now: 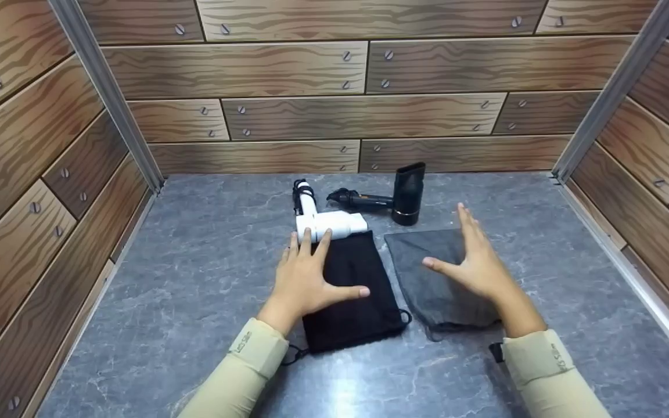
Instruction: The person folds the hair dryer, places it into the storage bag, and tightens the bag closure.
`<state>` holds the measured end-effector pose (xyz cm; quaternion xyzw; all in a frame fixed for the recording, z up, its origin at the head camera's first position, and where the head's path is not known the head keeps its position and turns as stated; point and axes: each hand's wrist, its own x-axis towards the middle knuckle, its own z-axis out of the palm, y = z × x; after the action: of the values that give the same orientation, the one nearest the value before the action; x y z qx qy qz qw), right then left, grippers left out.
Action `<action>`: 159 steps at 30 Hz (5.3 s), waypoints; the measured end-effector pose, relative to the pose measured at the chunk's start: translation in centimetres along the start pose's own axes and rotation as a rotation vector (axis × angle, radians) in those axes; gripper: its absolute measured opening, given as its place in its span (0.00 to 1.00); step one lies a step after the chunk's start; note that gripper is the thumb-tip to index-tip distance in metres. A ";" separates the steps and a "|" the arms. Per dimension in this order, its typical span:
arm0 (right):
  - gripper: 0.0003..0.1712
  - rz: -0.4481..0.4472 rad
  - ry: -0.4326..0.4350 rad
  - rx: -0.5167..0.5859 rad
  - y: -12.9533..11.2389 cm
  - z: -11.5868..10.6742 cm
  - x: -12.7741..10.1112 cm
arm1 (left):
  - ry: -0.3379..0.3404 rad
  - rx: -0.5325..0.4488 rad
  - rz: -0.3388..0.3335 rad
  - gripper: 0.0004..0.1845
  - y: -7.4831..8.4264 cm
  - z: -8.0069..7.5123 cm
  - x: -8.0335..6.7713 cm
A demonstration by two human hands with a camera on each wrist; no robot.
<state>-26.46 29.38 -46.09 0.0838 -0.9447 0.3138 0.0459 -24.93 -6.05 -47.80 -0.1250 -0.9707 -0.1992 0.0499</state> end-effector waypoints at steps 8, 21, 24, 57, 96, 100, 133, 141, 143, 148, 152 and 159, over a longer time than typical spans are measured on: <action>0.70 0.025 0.018 0.090 0.4 0.0 0.7 | 0.014 -0.111 -0.048 0.76 0.9 -0.3 0.8; 0.66 0.054 0.074 0.246 0.8 0.2 1.5 | 0.110 -0.148 -0.071 0.77 1.5 0.1 2.4; 0.65 0.058 0.075 0.270 0.9 0.2 1.8 | 0.117 -0.146 -0.080 0.77 1.6 0.1 2.8; 0.62 0.073 0.127 0.397 1.0 -1.4 4.7 | 0.234 -0.198 0.033 0.63 1.6 0.4 5.8; 0.59 0.101 0.146 0.355 1.4 0.0 6.4 | 0.217 -0.461 -0.007 0.52 3.2 1.4 8.6; 0.59 0.102 0.136 0.358 1.3 0.3 6.6 | 0.194 -0.458 -0.012 0.52 3.0 1.6 8.5; 0.60 0.110 0.116 0.352 1.0 2.3 9.3 | 0.180 -0.475 -0.003 0.52 2.9 1.9 8.6; 0.61 0.124 0.103 0.343 0.7 2.6 10.2 | 0.184 -0.488 0.006 0.53 3.2 1.8 8.6; 0.61 0.126 0.100 0.335 0.7 2.7 10.4 | 0.177 -0.501 0.007 0.53 3.4 1.7 8.5; 0.62 0.129 0.097 0.323 0.7 3.1 10.9 | 0.168 -0.519 0.002 0.53 3.5 1.7 8.3; 0.62 0.135 0.095 0.322 0.8 3.4 11.3 | 0.164 -0.522 -0.003 0.53 3.4 1.7 8.3; 0.61 0.151 0.106 0.322 0.8 4.4 12.0 | 0.147 -0.520 -0.009 0.53 3.5 1.7 8.4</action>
<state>-38.60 25.86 -48.41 0.0025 -0.8821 0.4675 0.0580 -32.17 -0.41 -46.87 -0.1147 -0.8811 -0.4507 0.0854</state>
